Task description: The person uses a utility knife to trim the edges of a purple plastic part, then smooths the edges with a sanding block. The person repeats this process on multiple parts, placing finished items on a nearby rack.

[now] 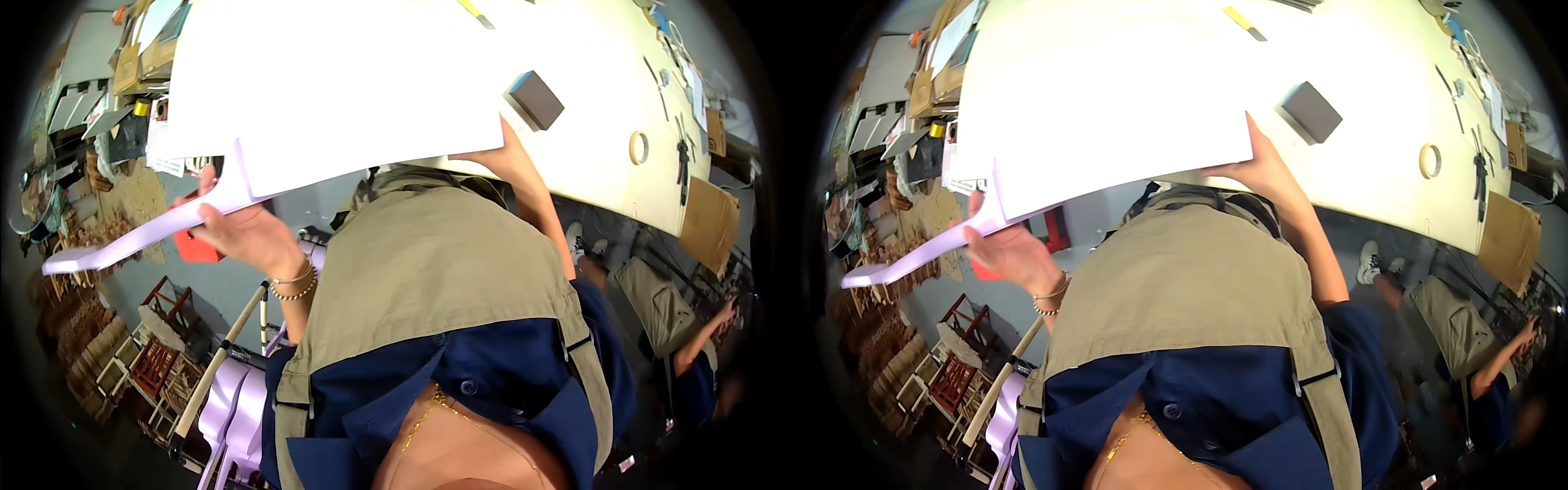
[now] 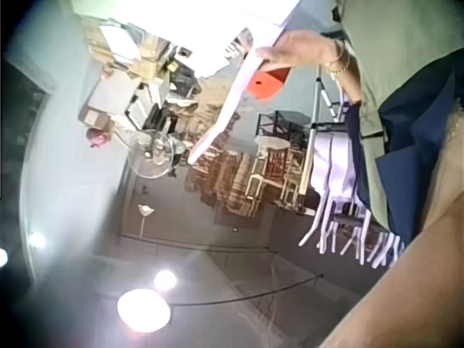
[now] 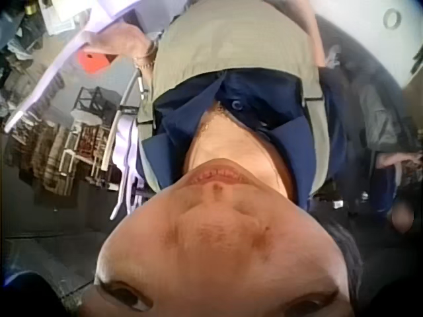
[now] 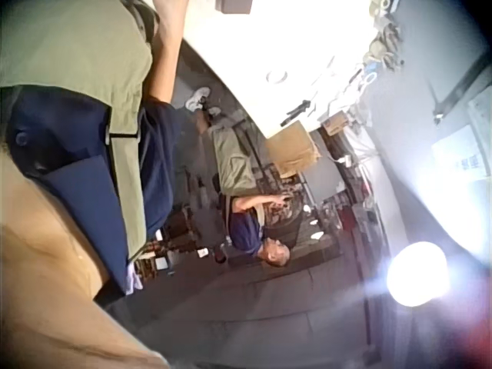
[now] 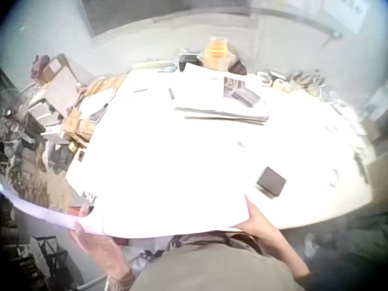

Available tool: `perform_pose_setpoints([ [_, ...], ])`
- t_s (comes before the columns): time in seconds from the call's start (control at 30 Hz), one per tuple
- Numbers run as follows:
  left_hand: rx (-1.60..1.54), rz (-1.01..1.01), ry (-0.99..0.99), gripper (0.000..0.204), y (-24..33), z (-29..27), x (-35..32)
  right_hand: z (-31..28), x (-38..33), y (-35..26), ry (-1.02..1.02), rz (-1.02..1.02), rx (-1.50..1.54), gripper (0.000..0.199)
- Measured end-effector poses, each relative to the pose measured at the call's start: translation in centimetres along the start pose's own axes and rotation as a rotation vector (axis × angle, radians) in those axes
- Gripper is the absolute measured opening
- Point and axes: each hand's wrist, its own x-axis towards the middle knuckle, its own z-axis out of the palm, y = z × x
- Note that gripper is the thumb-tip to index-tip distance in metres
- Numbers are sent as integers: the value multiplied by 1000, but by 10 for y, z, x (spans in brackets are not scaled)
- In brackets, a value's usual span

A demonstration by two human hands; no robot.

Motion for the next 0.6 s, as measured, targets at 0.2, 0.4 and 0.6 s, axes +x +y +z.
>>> perform_pose_setpoints([
  [0.2,124,184,-83,66,22,20,-8,2,-3,13,12,24,119,79],
  [0.4,131,281,-206,54,32,26,-16,-2,-7,22,28,30,236,69],
  [0.6,344,460,-358,55,45,37,-19,0,-11,29,31,-33,215,68],
])
